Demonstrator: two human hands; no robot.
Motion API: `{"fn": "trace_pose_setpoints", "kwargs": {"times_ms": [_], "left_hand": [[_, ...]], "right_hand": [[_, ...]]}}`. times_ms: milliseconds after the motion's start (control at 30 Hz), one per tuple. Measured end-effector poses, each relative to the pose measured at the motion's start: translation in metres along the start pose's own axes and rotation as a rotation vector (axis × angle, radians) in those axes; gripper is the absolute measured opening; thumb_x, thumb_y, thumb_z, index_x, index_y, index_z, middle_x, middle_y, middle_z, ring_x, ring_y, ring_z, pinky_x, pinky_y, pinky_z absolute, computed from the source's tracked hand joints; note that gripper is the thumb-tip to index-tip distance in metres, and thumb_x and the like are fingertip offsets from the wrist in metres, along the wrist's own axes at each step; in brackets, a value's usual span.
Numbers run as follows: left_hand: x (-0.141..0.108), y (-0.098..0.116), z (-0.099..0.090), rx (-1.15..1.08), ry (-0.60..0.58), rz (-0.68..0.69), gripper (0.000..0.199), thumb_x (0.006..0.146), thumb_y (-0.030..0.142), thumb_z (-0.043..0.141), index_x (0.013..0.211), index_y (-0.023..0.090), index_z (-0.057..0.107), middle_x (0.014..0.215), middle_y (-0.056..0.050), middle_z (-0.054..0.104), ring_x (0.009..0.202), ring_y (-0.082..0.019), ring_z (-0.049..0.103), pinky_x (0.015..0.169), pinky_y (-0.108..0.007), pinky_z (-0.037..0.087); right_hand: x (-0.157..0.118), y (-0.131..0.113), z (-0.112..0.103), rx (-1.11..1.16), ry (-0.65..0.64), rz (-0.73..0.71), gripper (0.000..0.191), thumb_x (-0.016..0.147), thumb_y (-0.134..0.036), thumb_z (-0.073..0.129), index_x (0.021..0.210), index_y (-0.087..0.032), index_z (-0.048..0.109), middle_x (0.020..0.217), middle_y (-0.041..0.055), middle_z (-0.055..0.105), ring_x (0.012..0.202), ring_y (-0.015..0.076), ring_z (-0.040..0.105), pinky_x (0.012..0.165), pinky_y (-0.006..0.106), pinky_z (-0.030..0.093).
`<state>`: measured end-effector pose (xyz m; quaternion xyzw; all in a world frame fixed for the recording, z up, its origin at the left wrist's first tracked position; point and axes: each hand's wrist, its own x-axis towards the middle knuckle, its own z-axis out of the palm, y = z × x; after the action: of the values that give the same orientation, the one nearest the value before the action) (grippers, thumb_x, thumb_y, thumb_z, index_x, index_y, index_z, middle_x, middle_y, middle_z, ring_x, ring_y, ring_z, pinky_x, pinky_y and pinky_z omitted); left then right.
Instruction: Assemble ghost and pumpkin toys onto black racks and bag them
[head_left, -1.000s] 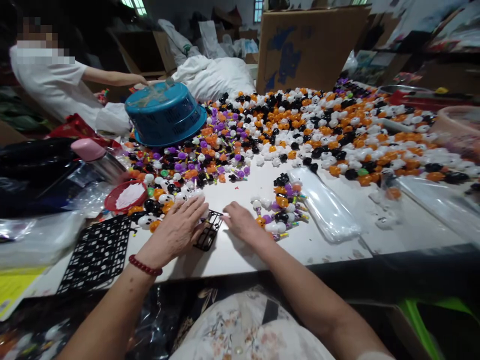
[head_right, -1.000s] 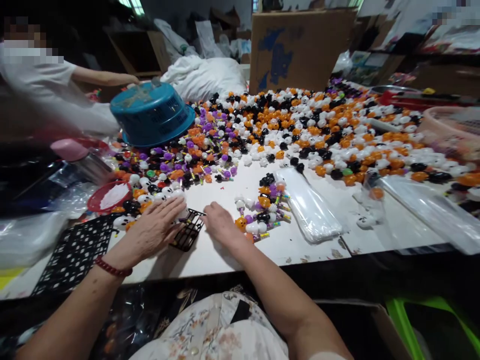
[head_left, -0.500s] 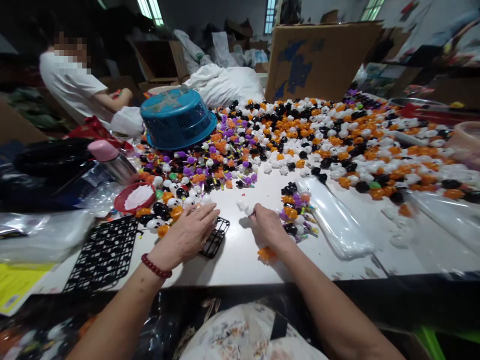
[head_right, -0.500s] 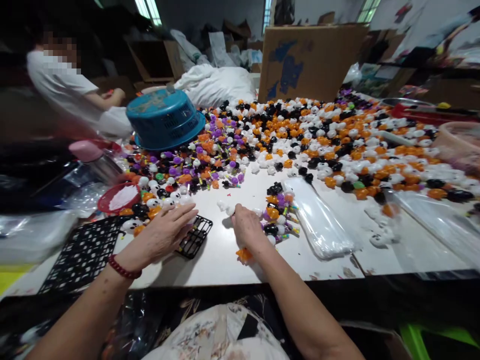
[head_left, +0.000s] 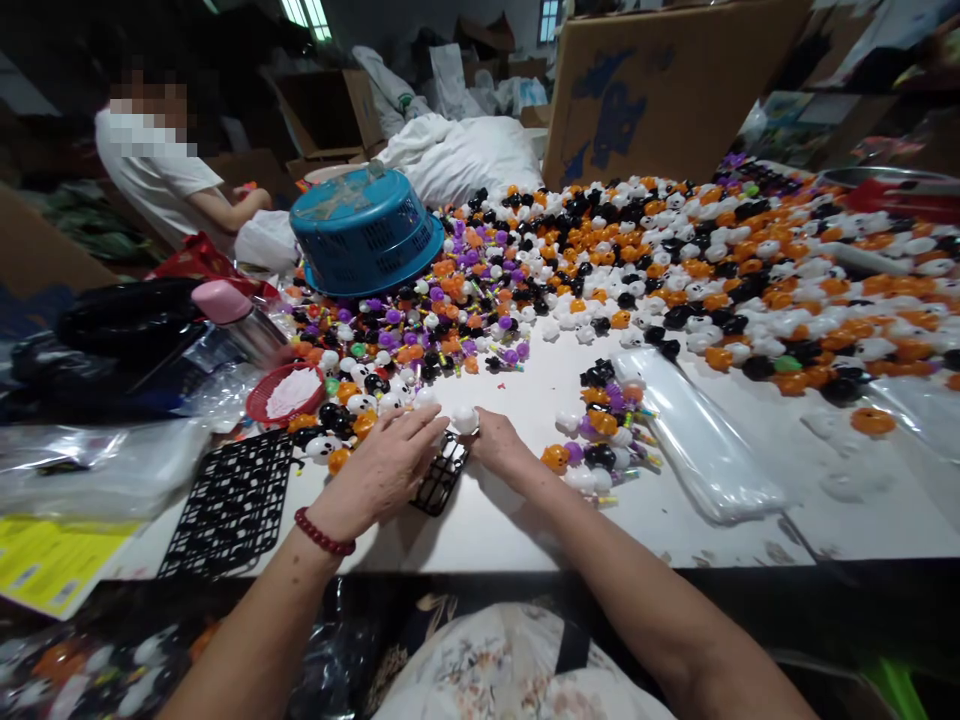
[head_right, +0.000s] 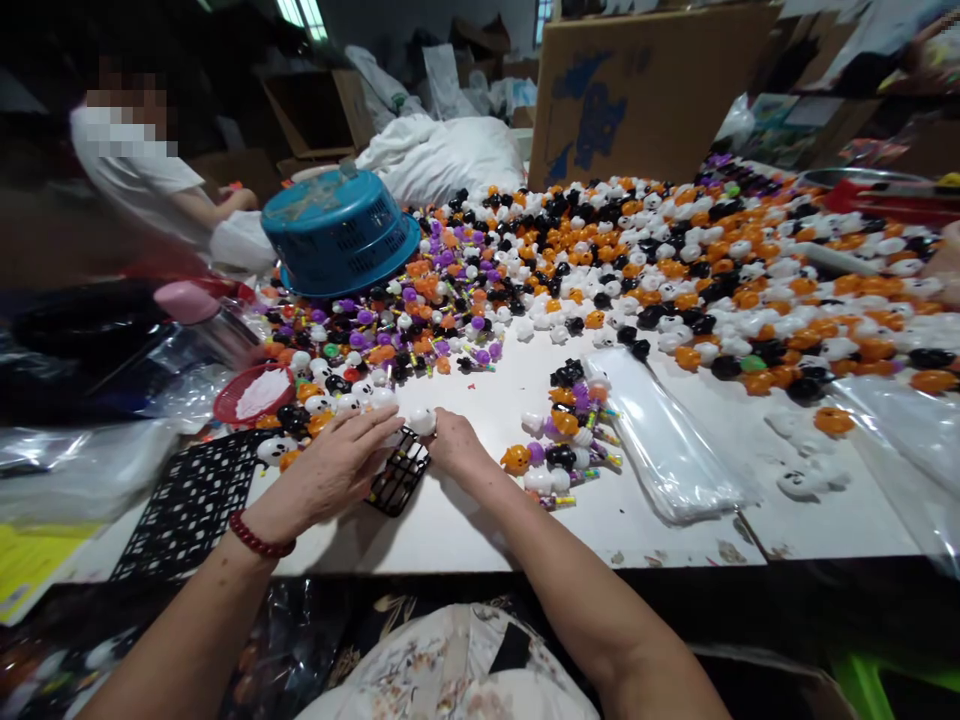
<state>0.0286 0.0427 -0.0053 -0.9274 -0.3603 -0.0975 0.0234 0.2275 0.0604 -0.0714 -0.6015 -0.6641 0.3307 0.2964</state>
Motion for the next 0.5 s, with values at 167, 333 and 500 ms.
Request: {"fn": "trace_pose_setpoints", "kwargs": {"times_ms": [167,333,500], "left_hand": [[0.000,-0.001,-0.001,0.020,-0.001,-0.002,0.041,0.096,0.018,0.041,0.137,0.019,0.048,0.146,-0.011,0.049,0.132,-0.023,0.049,0.110,-0.044,0.038],[0.001,-0.003,0.000,0.002,-0.004,-0.018,0.044,0.094,0.018,0.044,0.138,0.019,0.047,0.148,-0.013,0.048,0.133,-0.025,0.048,0.110,-0.047,0.039],[0.002,-0.003,-0.001,-0.009,-0.001,-0.024,0.045,0.094,0.017,0.043,0.138,0.020,0.048,0.150,-0.013,0.045,0.134,-0.026,0.045,0.110,-0.047,0.040]], "right_hand": [[0.017,0.007,0.018,0.225,0.050,0.102,0.012,0.076,-0.016,0.067,0.088,-0.016,0.067,0.077,0.0015,0.069,0.069,0.0148,0.061,0.063,0.024,0.045],[0.031,0.009,0.026,0.299,0.019,0.079,0.016,0.075,-0.022,0.072,0.090,-0.015,0.070,0.079,0.0024,0.071,0.073,0.0162,0.063,0.065,0.025,0.047],[0.030,0.004,0.019,0.129,-0.054,0.003,0.017,0.077,-0.017,0.067,0.093,-0.017,0.072,0.083,0.0022,0.072,0.076,0.0172,0.063,0.068,0.025,0.045]]}}
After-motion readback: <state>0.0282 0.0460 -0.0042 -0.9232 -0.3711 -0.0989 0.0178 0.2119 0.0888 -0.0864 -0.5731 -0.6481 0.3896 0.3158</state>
